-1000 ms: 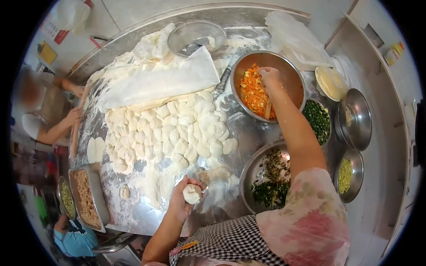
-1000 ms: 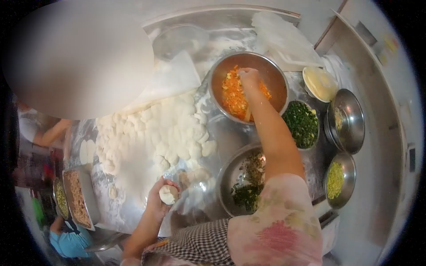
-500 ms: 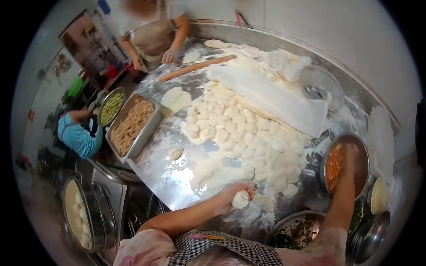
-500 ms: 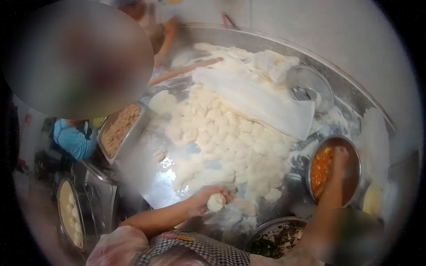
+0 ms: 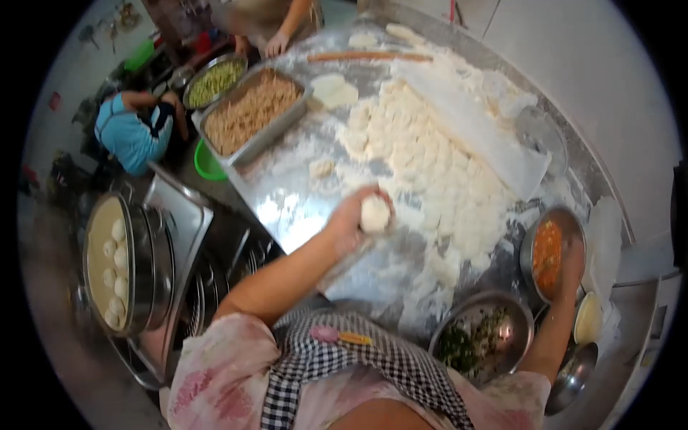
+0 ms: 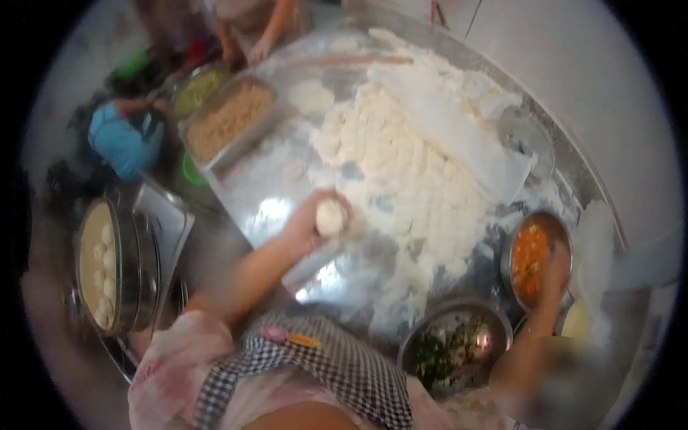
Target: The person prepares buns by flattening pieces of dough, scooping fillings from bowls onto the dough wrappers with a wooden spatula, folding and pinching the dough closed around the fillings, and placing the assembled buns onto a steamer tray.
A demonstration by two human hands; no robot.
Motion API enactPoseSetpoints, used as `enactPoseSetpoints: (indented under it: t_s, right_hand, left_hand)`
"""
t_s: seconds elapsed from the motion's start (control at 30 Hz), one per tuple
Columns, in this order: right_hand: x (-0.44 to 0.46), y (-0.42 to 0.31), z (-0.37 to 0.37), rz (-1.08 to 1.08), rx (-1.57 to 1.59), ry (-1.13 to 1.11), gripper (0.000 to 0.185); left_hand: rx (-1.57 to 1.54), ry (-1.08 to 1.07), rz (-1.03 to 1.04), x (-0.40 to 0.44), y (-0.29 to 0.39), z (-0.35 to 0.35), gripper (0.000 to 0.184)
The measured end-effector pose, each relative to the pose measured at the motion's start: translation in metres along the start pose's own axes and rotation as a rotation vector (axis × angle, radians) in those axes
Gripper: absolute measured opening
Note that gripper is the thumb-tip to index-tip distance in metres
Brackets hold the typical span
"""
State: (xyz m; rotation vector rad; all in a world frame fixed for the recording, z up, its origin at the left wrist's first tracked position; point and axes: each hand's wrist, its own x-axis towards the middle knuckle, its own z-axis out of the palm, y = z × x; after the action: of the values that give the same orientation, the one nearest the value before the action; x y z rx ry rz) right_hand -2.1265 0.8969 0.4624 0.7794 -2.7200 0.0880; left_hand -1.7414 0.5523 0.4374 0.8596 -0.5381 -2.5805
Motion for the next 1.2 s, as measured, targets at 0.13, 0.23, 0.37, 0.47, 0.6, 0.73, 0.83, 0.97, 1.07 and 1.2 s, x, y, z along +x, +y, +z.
enactPoseSetpoints:
  t_s: [0.13,0.23,0.37,0.47,0.6,0.73,0.83,0.97,1.07,1.2]
  right_hand:
    - [-0.022,-0.193,-0.052,-0.14,0.87,-0.205,0.014]
    - [-0.087,-0.315,-0.08,-0.37,1.222,-0.589,0.007]
    - [-0.129,-0.392,-0.084,-0.73,1.231,-0.664,0.01]
    - [-0.147,-0.434,-0.077,-0.822,1.129,-0.603,0.01]
    - [-0.167,-0.485,-0.083,-0.859,0.957,-0.766,0.011]
    - [-0.203,-0.55,-0.078,-0.839,1.103,-0.954,0.016]
    - [-0.241,-0.607,-0.099,-0.946,1.011,-0.916,0.013]
    - [-0.281,-0.698,-0.156,-1.184,0.999,-0.871,0.024]
    - [-0.329,-0.776,-0.204,-1.483,1.131,-0.853,0.044]
    - [-0.39,-0.872,-0.224,-1.616,1.096,-1.29,0.053]
  left_hand:
    - [-0.015,0.132,0.078,-0.025,0.017,-0.004,0.02]
    - [0.017,0.148,0.14,-0.04,0.021,-0.02,0.019]
    - [0.084,0.195,0.254,-0.058,0.028,-0.048,0.015]
    - [0.086,0.247,0.222,-0.089,0.04,-0.064,0.013]
    - [0.214,0.243,0.509,-0.096,0.038,-0.135,0.017]
    - [0.022,0.225,0.4,-0.146,0.077,-0.171,0.019]
    - [-0.047,0.172,0.428,-0.181,0.105,-0.22,0.022]
    - [-0.194,0.189,0.514,-0.247,0.163,-0.278,0.024]
    - [-0.429,0.091,0.686,-0.318,0.21,-0.319,0.042]
    - [-0.225,0.101,1.107,-0.417,0.238,-0.363,0.078]
